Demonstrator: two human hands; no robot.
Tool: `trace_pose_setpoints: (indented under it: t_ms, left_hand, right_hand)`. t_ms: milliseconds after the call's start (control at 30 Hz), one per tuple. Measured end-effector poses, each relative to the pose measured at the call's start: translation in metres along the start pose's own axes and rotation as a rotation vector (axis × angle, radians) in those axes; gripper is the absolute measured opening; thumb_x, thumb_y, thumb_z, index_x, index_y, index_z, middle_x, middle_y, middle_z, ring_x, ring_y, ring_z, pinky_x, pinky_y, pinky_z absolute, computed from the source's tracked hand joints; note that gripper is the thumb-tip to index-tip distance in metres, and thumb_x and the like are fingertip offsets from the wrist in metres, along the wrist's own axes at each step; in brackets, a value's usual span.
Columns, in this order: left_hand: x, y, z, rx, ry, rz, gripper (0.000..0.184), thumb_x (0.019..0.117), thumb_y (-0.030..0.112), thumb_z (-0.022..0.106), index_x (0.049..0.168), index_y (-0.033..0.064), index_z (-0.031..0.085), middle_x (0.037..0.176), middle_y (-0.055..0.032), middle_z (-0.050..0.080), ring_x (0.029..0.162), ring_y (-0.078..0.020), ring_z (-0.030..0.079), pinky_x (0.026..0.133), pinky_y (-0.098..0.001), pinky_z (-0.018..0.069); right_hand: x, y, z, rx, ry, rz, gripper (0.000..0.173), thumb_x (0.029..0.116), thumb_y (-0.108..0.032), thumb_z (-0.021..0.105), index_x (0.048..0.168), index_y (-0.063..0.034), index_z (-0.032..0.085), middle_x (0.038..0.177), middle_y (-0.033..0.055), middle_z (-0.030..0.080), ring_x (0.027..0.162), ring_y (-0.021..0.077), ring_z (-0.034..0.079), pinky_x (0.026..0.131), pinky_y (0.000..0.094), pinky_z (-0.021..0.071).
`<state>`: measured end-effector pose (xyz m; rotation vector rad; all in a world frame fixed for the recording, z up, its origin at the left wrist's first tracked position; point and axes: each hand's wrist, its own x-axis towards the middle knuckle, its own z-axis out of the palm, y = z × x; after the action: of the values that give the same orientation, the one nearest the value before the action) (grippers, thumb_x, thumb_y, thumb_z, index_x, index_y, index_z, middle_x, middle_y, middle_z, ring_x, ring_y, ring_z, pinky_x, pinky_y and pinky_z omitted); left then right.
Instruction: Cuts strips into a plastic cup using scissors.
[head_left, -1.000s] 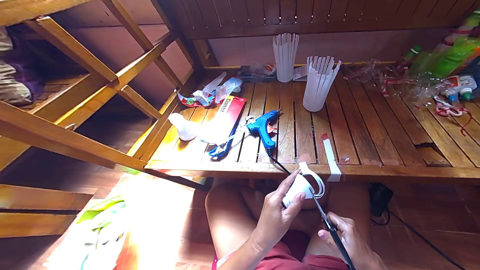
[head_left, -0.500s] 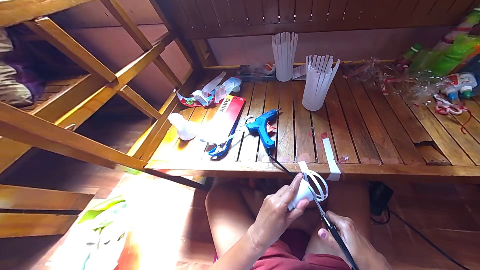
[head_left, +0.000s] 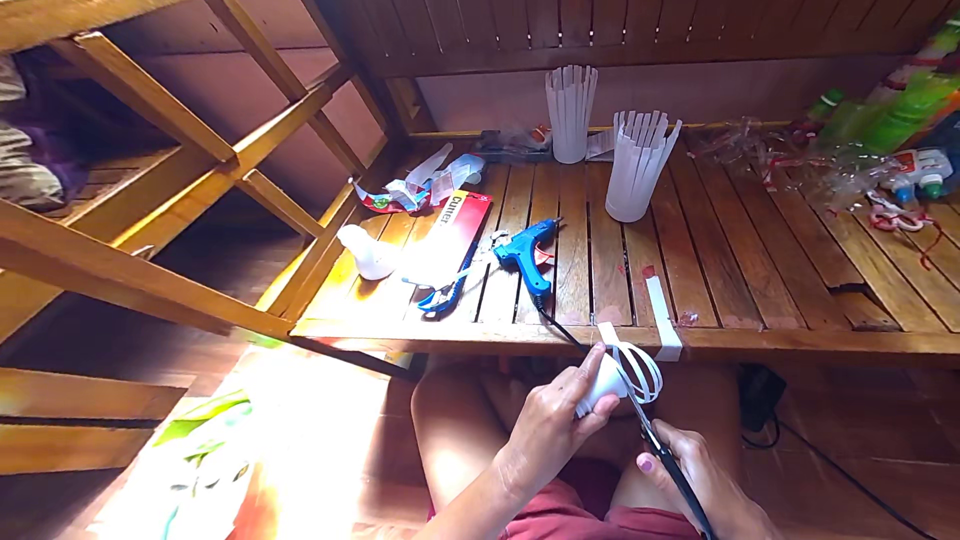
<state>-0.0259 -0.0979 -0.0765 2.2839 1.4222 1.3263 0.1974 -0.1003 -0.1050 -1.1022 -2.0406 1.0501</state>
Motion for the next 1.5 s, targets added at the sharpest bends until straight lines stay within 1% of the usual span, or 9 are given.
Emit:
trace_pose_setpoints:
  t_ms: [500,833,900,1000,1100,1133,1167,1233,1500]
  left_hand:
    - [0.001,0.001,-0.001,0.015,-0.003,0.0,0.051,0.1011,0.03,0.059,0.136,-0.008,0.06,0.099,-0.0164,0.073,0.081,-0.0168,0.071,0.075,-0.0249,0.0578]
    - [0.001,0.0,-0.004,0.062,-0.002,0.021,0.051,0.0992,0.03,0.061,0.136,-0.005,0.061,0.09,-0.0139,0.071,0.073,-0.0168,0.068,0.068,-0.0244,0.0564]
    - [0.001,0.001,-0.004,0.035,0.003,0.005,0.051,0.099,0.029,0.062,0.137,-0.0047,0.061,0.095,-0.0153,0.072,0.077,-0.017,0.069,0.071,-0.0247,0.057]
    - [0.0,0.008,-0.001,-0.178,0.044,-0.107,0.059,0.0995,0.03,0.063,0.14,-0.0105,0.053,0.116,-0.02,0.071,0.098,-0.0113,0.071,0.089,-0.0212,0.055]
    - [-0.001,0.017,0.008,-0.375,0.123,-0.274,0.061,0.1001,0.035,0.062,0.138,-0.0124,0.052,0.109,-0.015,0.071,0.081,0.0,0.066,0.072,-0.0157,0.0552]
    - [-0.001,0.018,0.009,-0.389,0.142,-0.292,0.054,0.1004,0.029,0.061,0.135,-0.0117,0.056,0.111,-0.0146,0.072,0.084,0.0004,0.067,0.074,-0.0153,0.055]
    - [-0.001,0.017,0.01,-0.375,0.143,-0.283,0.05,0.1003,0.025,0.061,0.133,-0.0116,0.057,0.114,-0.0156,0.072,0.093,-0.0014,0.069,0.084,-0.0162,0.0552]
    - [-0.001,0.015,0.01,-0.289,0.13,-0.225,0.048,0.1007,0.025,0.06,0.132,-0.011,0.06,0.116,-0.0173,0.072,0.101,-0.0056,0.07,0.091,-0.0186,0.0539]
    - [-0.003,0.004,0.013,-0.063,0.086,-0.023,0.05,0.1017,0.031,0.06,0.131,-0.0097,0.062,0.106,-0.0183,0.074,0.09,-0.0134,0.073,0.082,-0.0226,0.0573]
  right_hand:
    - [-0.002,0.006,0.005,0.015,0.081,-0.088,0.061,0.0964,-0.059,0.053,0.075,-0.0016,0.06,0.053,0.0002,0.047,0.045,-0.0014,0.046,0.045,0.014,0.038]
    - [-0.005,0.009,0.005,0.01,0.103,-0.128,0.059,0.0967,-0.055,0.054,0.072,-0.0021,0.058,0.051,-0.0004,0.044,0.044,-0.0031,0.043,0.044,0.0123,0.0349]
    - [-0.005,0.007,0.004,0.02,0.101,-0.115,0.059,0.096,-0.055,0.055,0.072,-0.0019,0.059,0.052,-0.0005,0.045,0.045,-0.0033,0.043,0.044,0.0123,0.0354]
    - [-0.005,0.006,0.004,0.051,0.108,-0.115,0.06,0.0962,-0.056,0.055,0.072,-0.0016,0.058,0.052,-0.0001,0.047,0.045,-0.0033,0.045,0.045,0.012,0.037]
    - [-0.006,0.005,0.005,0.049,0.104,-0.114,0.06,0.0946,-0.056,0.057,0.074,0.0006,0.061,0.054,0.0018,0.049,0.047,-0.0023,0.047,0.046,0.0128,0.0384]
    - [-0.006,0.006,0.005,0.044,0.099,-0.115,0.06,0.0942,-0.056,0.058,0.075,0.0006,0.061,0.055,0.0017,0.05,0.048,-0.0026,0.046,0.047,0.0123,0.0375]
    - [-0.007,0.006,0.004,0.041,0.09,-0.106,0.059,0.0932,-0.056,0.059,0.076,0.0008,0.061,0.056,0.0016,0.05,0.049,-0.0029,0.045,0.048,0.012,0.0367]
    - [-0.008,0.004,0.001,0.042,0.05,-0.071,0.063,0.0911,-0.06,0.059,0.078,0.0015,0.062,0.058,0.0012,0.051,0.051,-0.0028,0.045,0.049,0.0124,0.0359]
    - [-0.009,0.0,-0.008,0.054,-0.049,0.061,0.067,0.0896,-0.068,0.056,0.082,-0.001,0.063,0.059,-0.0013,0.051,0.05,-0.0006,0.046,0.048,0.0165,0.0381]
